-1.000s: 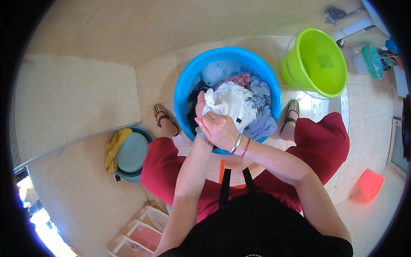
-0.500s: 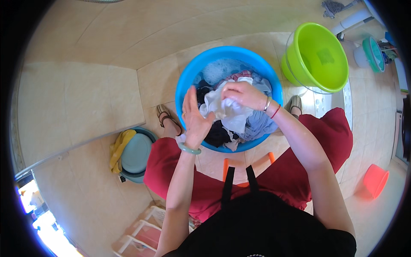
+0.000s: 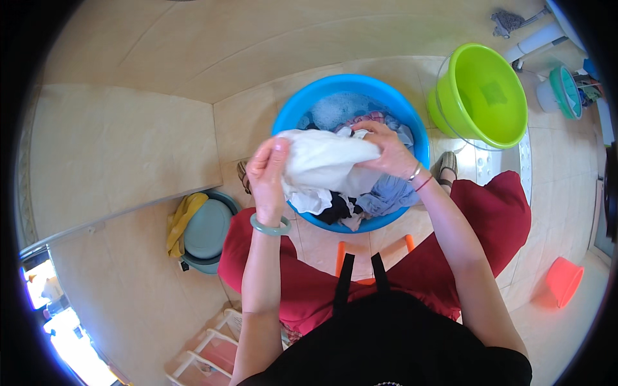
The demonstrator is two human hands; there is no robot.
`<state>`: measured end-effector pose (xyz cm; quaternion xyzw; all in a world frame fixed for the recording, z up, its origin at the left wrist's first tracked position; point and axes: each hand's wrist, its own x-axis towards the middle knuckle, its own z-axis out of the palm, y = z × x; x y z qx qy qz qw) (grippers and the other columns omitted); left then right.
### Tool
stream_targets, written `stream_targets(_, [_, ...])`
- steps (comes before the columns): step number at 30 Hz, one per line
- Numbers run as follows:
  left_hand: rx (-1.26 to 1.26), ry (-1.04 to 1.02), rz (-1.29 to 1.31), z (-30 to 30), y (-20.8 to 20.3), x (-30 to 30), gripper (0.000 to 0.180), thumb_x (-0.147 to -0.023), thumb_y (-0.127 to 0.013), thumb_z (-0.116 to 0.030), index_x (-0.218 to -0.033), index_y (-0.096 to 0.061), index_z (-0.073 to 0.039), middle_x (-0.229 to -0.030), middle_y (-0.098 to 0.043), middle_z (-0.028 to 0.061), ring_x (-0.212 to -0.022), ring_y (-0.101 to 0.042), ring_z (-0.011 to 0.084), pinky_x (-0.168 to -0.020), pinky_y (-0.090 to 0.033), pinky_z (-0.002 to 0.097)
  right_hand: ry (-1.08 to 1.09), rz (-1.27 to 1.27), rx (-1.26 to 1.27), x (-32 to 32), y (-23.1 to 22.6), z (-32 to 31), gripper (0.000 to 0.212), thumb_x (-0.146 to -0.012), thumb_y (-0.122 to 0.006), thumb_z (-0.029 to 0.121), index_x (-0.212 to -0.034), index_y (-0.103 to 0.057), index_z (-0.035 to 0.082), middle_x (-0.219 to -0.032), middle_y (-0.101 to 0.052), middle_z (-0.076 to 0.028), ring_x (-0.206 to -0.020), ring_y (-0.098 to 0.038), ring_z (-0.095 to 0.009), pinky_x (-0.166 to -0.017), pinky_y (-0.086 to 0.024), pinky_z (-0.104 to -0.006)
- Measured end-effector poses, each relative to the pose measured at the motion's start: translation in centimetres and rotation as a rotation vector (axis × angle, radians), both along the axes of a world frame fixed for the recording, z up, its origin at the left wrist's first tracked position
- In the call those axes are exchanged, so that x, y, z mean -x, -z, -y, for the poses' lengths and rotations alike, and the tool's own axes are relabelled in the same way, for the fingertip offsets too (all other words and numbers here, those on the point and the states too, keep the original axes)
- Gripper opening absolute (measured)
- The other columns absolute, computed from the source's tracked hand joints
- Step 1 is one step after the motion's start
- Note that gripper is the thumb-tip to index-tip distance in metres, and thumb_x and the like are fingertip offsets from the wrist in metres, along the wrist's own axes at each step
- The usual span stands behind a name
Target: The person sits on a small stool and hand washes clothes in a blue basin filled with soapy water. They repeatedly submerge, agitate, and wring out various garments, including a white cloth and dark-colored items, using both hands.
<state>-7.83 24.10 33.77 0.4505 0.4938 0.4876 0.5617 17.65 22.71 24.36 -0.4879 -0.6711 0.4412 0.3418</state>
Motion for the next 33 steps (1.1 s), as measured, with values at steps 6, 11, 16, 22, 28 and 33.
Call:
stream_targets(6, [0.307, -0.063, 0.687, -1.2, 4.3, -0.6, 0.074, -0.092, -0.042, -0.063, -0.137, -0.040, -0.004, -0.137, -0.048, 0.0106, -0.126, -0.046, 0.0273, -0.107, -0.035, 0.0403, 0.155, -0.688, 0.217, 2.8, -5.5, -0.4, 0.075, -0.069, -0.072, 0.005, -0.136, -0.038, 0.005, -0.139, -0.043, -0.007, -0.118, -0.048, -0.018, -0.102, -0.038, -0.0304])
stream_targets(11, [0.771, 0.340, 1.146, -0.8, 8.9, -3.4, 0.063, -0.087, -0.054, -0.063, -0.119, -0.054, -0.009, -0.087, -0.059, 0.0040, -0.082, -0.059, 0.0197, -0.073, -0.050, 0.0298, -0.093, 0.036, -0.335, 9.6, -8.2, 4.0, 0.056, -0.069, -0.078, 0.016, -0.121, -0.058, 0.018, -0.095, -0.046, -0.011, -0.094, -0.054, -0.027, -0.077, -0.051, -0.0373])
stream_targets(16, [0.781, 0.226, 0.955, -0.2, 10.2, -5.8, 0.041, -0.094, -0.048, -0.056, -0.077, -0.053, -0.019, -0.065, -0.044, 0.0000, -0.064, -0.047, 0.0151, -0.057, -0.039, 0.0274, -0.047, 0.203, -0.429, 10.5, -6.5, 5.3, 0.025, -0.075, -0.072, 0.021, -0.097, -0.064, 0.013, -0.091, -0.051, -0.006, -0.079, -0.058, -0.028, -0.063, -0.052, -0.0361])
stream_targets(22, [0.399, -0.071, 0.863, 2.2, 10.8, -8.4, 0.023, -0.097, -0.050, -0.029, -0.106, -0.059, -0.009, -0.098, -0.062, 0.0025, -0.093, -0.058, 0.0135, -0.082, -0.046, 0.0271, 0.300, 0.192, -0.375, 7.4, -0.3, -1.2, 0.020, -0.090, -0.057, 0.021, -0.079, -0.057, 0.004, -0.077, -0.059, -0.016, -0.068, -0.060, -0.035, -0.054, -0.048, -0.0425])
stream_targets(28, [0.468, -0.086, 0.725, 2.2, 10.7, -7.1, 0.026, -0.098, -0.047, -0.028, -0.108, -0.059, -0.006, -0.098, -0.062, 0.0025, -0.093, -0.058, 0.0143, -0.082, -0.046, 0.0274, 0.381, 0.223, -0.308, 8.4, -0.5, 0.1, 0.022, -0.093, -0.054, 0.019, -0.078, -0.055, 0.002, -0.074, -0.056, -0.017, -0.062, -0.057, -0.037, -0.055, -0.047, -0.0445])
stream_targets(33, [0.524, -0.144, 0.610, 2.0, 9.2, -7.0, 0.026, -0.098, -0.046, -0.029, -0.110, -0.057, -0.009, -0.089, -0.059, 0.0015, -0.089, -0.058, 0.0143, -0.080, -0.048, 0.0288, 0.176, 0.108, -0.457, 11.1, -4.1, 4.2, 0.017, -0.085, -0.060, 0.021, -0.075, -0.055, 0.008, -0.078, -0.058, -0.013, -0.066, -0.061, -0.030, -0.053, -0.049, -0.0398])
